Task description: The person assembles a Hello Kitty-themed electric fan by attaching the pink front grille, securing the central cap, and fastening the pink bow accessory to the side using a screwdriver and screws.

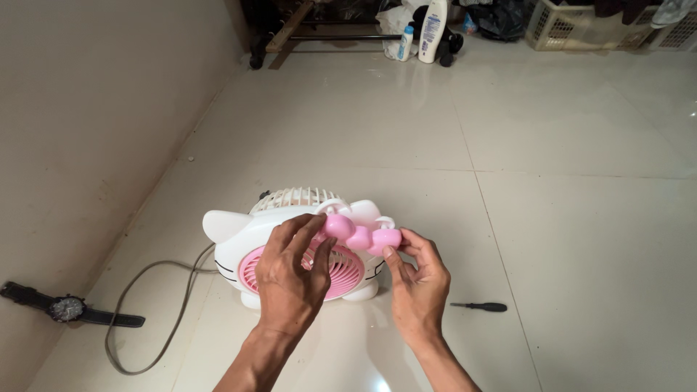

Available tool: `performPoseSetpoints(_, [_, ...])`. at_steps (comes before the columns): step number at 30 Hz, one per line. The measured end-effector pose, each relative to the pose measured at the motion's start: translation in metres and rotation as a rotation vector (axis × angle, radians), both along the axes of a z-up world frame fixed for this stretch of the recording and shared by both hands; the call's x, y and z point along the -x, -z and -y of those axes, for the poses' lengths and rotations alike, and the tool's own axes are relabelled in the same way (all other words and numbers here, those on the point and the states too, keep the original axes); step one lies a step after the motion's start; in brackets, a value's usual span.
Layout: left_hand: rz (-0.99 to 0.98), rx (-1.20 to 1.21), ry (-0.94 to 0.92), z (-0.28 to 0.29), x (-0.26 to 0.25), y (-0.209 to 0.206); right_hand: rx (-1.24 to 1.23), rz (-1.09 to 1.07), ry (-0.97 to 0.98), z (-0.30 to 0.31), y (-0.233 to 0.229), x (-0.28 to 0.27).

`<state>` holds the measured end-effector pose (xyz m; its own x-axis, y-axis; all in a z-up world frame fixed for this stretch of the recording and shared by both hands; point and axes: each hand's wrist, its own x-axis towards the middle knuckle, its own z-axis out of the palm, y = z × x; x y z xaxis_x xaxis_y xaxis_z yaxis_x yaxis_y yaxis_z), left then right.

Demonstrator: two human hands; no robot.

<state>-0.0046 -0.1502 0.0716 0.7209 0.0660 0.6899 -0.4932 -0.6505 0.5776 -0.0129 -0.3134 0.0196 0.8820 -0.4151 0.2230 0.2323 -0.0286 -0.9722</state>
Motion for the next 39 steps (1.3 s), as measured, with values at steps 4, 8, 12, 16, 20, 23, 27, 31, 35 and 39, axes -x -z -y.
performPoseSetpoints(4, [-0.044,0.003,0.012,0.0,-0.005,-0.001,-0.035,0.026,0.018,-0.002,-0.002,-0.005])
performPoseSetpoints(8, [-0.055,0.006,0.001,0.002,-0.01,-0.002,0.001,0.021,0.039,-0.002,-0.004,-0.01])
performPoseSetpoints(12, [-0.077,0.007,0.011,0.002,-0.013,-0.002,0.014,0.03,0.052,-0.003,-0.003,-0.013])
performPoseSetpoints(16, [-0.071,0.008,0.006,0.002,-0.014,-0.002,0.054,0.008,0.053,-0.005,-0.001,-0.014])
performPoseSetpoints(20, [-0.057,-0.003,0.007,0.0,-0.015,-0.002,0.102,0.0,0.067,-0.005,0.0,-0.016])
performPoseSetpoints(23, [-0.076,0.006,0.006,0.001,-0.015,-0.004,0.115,0.005,0.058,-0.004,-0.001,-0.017])
performPoseSetpoints(27, [0.007,-0.082,-0.007,0.0,-0.017,-0.004,0.191,-0.04,0.02,0.003,-0.002,-0.02])
performPoseSetpoints(31, [0.098,-0.093,0.054,-0.002,-0.023,0.0,0.11,-0.049,-0.079,0.008,0.003,-0.025])
performPoseSetpoints(35, [0.05,-0.083,0.103,-0.004,-0.028,0.004,-0.021,0.02,-0.2,0.014,0.01,-0.033])
performPoseSetpoints(39, [0.016,-0.092,0.117,-0.003,-0.031,0.005,0.032,-0.005,-0.222,0.018,0.015,-0.038])
